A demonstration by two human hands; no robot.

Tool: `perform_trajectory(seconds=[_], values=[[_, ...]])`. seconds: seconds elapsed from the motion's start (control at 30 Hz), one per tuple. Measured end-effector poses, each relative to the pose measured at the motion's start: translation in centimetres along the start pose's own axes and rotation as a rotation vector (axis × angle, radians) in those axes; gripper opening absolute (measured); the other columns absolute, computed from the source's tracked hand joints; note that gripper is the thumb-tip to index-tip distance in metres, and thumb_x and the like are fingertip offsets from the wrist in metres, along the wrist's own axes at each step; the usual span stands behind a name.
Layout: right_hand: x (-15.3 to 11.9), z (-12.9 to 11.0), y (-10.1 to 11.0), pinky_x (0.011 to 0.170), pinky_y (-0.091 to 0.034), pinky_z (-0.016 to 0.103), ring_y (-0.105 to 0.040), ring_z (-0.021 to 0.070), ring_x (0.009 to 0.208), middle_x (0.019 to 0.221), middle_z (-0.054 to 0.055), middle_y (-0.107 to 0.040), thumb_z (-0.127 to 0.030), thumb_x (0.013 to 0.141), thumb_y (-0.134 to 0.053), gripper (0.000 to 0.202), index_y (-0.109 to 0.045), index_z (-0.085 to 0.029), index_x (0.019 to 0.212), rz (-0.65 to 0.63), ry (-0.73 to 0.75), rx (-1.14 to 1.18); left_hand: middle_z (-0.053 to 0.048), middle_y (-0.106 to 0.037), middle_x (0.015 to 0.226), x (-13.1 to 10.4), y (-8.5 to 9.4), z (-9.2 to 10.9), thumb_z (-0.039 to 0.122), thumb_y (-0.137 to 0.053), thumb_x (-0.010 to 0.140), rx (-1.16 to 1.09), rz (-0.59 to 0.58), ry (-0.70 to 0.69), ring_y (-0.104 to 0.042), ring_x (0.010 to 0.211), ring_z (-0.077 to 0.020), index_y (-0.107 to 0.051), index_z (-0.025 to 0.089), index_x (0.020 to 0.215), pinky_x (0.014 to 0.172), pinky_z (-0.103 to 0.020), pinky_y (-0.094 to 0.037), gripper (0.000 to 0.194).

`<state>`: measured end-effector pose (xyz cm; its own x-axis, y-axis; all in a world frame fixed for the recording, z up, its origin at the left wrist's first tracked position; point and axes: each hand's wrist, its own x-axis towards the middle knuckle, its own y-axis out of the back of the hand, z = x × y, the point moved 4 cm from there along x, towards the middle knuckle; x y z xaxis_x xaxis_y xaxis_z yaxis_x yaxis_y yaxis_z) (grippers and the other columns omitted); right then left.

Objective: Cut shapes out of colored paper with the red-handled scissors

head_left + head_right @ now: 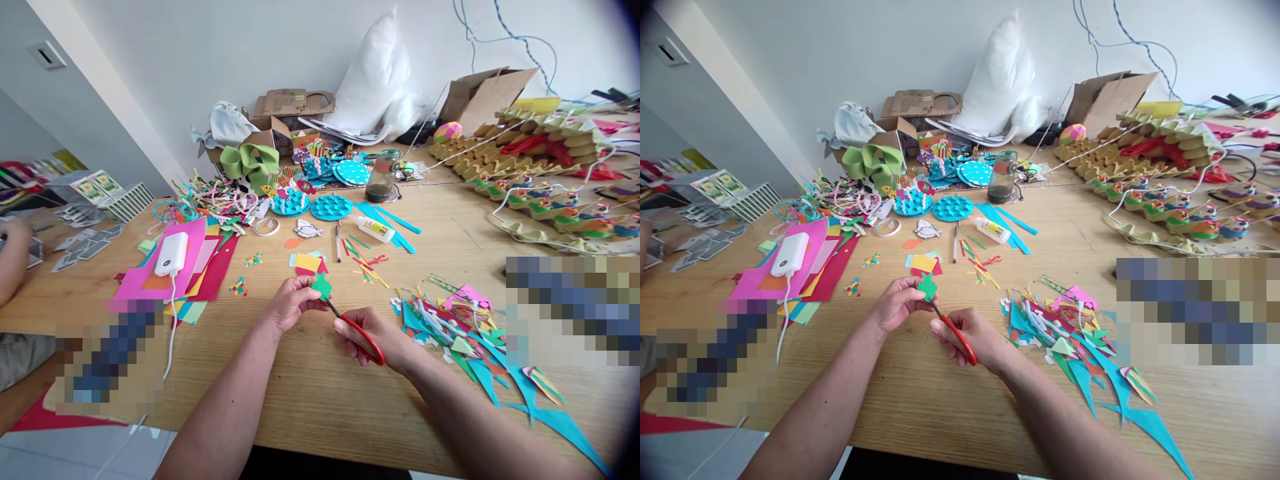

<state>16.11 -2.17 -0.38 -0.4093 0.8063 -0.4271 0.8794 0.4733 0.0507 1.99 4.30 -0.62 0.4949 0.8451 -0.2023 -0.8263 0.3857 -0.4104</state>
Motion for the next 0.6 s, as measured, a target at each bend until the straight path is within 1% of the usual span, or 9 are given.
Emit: perform_trajectory(seconds=[0.23, 0.37, 0.6], values=[[-0.01, -0.2, -0.04, 0.033, -0.029, 0.016, -0.045, 0.0064, 0.035, 0.047, -0.004, -0.051, -0.061, 0.069, -0.062, 0.048, -0.047, -0.016, 0.06, -0.006, 0.008, -0.023, -0.007, -0.067, 0.076, 0.07, 0.09, 0.01, 0.017, -0.065, 0.064, 0.033, -0.003, 0.019, -0.063, 0.067, -0.0159, -0.064, 0.01, 0.075, 0.064, -0.029, -0.053, 0.013], [0.05, -0.09, -0.01, 0.033, -0.028, 0.015, -0.045, 0.0063, 0.035, 0.047, -0.003, -0.052, -0.06, 0.07, -0.062, 0.047, -0.046, -0.017, 0.06, -0.001, 0.012, -0.027, -0.005, -0.065, 0.071, 0.05, 0.2, -0.11, 0.018, -0.066, 0.066, 0.077, 0.035, 0.023, -0.064, 0.064, -0.0157, -0.059, 0.011, 0.068, 0.064, -0.029, -0.053, 0.011], [0.22, 0.28, 0.0, 0.033, -0.028, 0.015, -0.045, 0.0062, 0.035, 0.048, -0.003, -0.052, -0.059, 0.071, -0.061, 0.046, -0.047, -0.016, 0.062, 0.003, 0.011, -0.024, -0.003, -0.064, 0.065, 0.1, 0.19, -0.07, 0.024, -0.07, 0.065, 0.082, 0.106, 0.008, -0.064, 0.059, -0.0151, -0.052, 0.014, 0.068, 0.06, -0.029, -0.053, 0.021]])
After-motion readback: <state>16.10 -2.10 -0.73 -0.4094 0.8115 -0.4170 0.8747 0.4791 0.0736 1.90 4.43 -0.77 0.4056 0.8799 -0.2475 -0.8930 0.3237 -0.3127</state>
